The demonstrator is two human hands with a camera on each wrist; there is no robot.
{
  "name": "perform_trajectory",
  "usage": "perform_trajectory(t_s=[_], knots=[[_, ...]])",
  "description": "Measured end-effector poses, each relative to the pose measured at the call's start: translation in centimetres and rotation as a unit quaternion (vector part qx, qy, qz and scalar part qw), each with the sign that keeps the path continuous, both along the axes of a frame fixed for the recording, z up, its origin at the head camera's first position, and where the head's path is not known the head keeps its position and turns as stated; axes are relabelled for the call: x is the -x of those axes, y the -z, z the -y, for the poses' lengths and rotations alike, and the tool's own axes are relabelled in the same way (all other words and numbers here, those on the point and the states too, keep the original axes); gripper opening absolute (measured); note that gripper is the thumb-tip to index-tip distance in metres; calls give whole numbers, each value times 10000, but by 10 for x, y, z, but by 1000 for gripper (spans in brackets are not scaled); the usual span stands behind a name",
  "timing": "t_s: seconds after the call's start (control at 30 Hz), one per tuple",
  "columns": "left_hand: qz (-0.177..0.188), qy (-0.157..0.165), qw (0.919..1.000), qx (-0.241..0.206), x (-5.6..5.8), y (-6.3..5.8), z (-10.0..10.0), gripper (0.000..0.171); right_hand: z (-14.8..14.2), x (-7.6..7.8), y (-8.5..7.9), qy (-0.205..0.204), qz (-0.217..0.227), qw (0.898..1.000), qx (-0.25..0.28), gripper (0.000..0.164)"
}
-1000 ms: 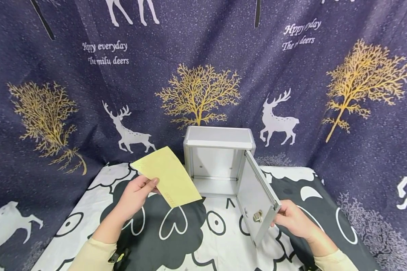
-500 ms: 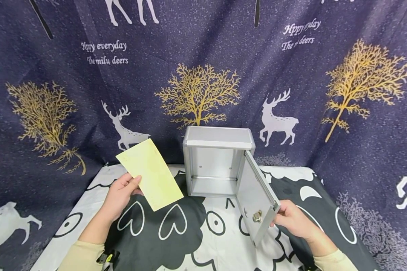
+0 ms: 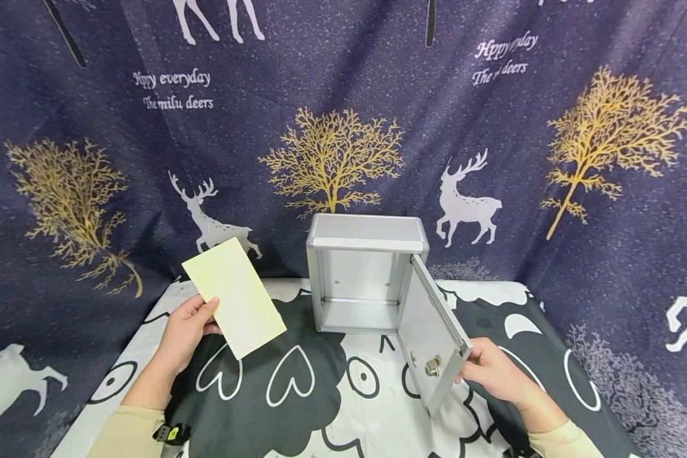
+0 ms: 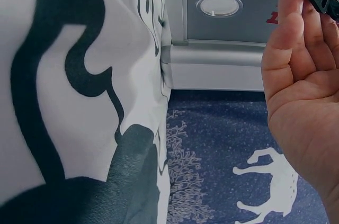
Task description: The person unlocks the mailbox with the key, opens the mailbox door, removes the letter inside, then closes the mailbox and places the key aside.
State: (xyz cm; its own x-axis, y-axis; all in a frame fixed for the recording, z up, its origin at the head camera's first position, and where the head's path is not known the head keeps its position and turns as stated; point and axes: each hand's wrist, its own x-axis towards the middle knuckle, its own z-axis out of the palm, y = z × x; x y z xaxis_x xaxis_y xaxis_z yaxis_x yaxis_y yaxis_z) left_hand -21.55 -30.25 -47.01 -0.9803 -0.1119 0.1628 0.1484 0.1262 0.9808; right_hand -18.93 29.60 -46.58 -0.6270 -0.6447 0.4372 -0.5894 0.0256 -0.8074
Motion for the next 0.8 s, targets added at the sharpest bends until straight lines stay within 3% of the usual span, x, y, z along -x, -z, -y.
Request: perform_trajectory(t_s=[0.2, 0.63, 0.8], knots=[[406, -59, 9988, 283, 3, 7, 13, 48, -1, -1, 0, 265, 85, 9992, -271, 40], [1346, -255, 9893, 509, 12, 24, 32, 46, -1, -1, 0, 203, 141, 9994, -250, 40], [1575, -238, 9855, 588, 12, 24, 37, 47, 0, -2, 0, 219, 120, 9994, -257, 40]])
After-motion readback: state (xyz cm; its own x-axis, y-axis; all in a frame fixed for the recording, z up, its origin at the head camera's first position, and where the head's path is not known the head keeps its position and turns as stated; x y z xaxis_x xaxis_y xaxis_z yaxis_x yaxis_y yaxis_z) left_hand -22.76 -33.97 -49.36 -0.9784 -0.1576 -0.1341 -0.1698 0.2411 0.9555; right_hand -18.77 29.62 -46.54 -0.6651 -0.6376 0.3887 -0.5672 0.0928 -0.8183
